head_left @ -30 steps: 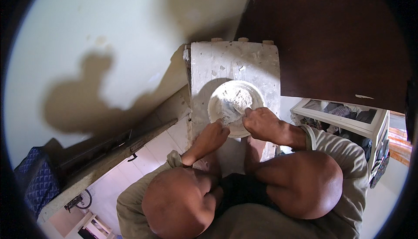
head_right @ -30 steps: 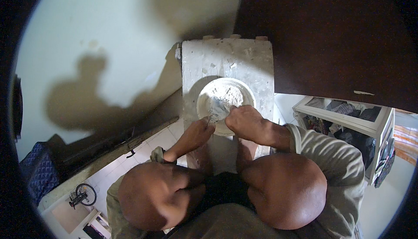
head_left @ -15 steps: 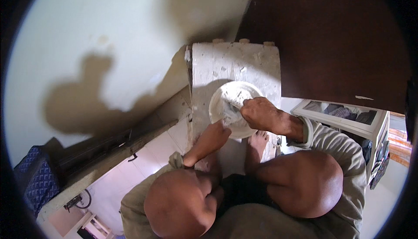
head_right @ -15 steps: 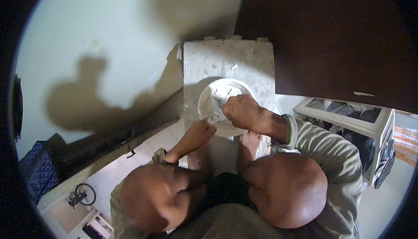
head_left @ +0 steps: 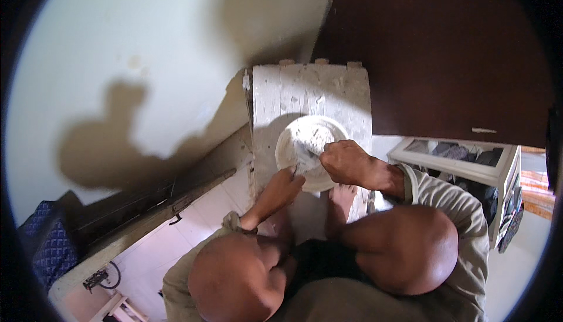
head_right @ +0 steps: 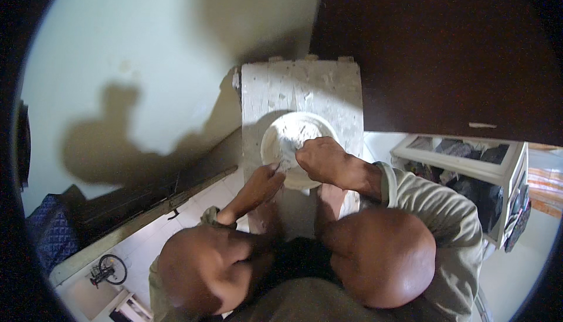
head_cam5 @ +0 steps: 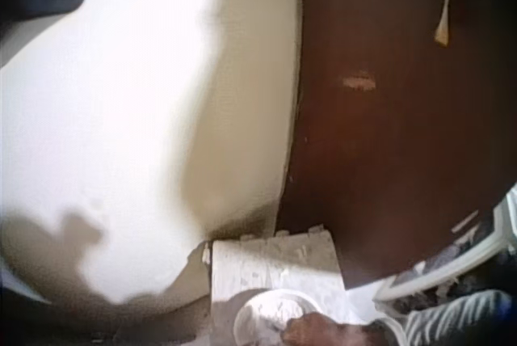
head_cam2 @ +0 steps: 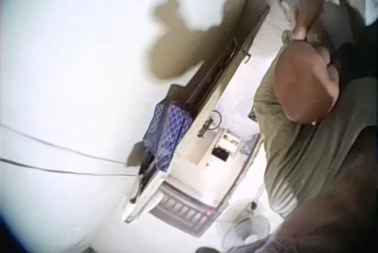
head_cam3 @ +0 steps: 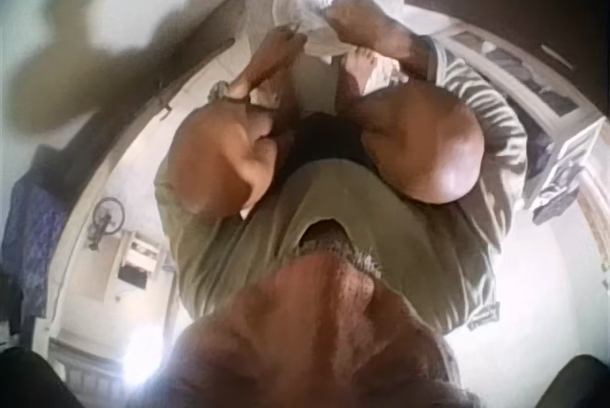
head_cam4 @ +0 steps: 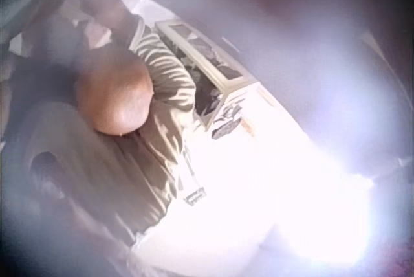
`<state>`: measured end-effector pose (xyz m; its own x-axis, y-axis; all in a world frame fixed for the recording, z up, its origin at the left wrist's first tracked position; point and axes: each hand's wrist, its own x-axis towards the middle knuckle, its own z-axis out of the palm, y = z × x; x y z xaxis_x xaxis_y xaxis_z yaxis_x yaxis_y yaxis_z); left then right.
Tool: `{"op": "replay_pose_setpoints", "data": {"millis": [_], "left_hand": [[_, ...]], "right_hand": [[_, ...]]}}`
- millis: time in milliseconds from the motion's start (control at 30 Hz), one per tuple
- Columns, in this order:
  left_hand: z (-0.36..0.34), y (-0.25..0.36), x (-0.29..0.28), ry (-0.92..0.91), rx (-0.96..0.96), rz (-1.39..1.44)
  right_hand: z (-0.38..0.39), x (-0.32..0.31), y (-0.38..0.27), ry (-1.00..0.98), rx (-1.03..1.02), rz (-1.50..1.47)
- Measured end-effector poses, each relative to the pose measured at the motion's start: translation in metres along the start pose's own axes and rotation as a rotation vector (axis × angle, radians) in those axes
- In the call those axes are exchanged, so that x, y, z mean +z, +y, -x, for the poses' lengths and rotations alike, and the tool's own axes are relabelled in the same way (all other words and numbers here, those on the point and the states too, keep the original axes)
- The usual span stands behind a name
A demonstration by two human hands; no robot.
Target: The person mixes a white paste in a bowl using two putty knives, then applies the paste to a damaged section of a wall. They repeatedly scoop the paste and smooth it over the hole to repair the surface.
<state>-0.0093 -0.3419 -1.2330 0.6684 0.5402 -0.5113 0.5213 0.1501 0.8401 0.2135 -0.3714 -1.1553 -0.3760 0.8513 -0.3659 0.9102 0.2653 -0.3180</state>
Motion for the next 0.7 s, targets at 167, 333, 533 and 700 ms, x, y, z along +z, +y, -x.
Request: {"op": "replay_pose_setpoints", "data": {"millis": [167, 333, 533, 700], "left_hand": [[0.009, 0.034, -0.006, -0.077, -0.121, 0.057], [0.002, 0.032, -0.007, -0.097, -0.141, 0.191], [0.007, 0.038, -0.017, -0.104, -0.129, 0.231], [0.027, 0.095, -0.055, -0.178, -0.041, -0.173]], "right_hand": [[0.005, 0.019, -0.003, 0.045, -0.029, 0.008], [0.001, -0.014, -0.001, -0.032, 0.004, -0.044], [0.011, -0.022, 0.011, -0.075, 0.096, -0.024], [0.042, -0.04, 0.025, 0.015, 0.248, -0.156]]}}
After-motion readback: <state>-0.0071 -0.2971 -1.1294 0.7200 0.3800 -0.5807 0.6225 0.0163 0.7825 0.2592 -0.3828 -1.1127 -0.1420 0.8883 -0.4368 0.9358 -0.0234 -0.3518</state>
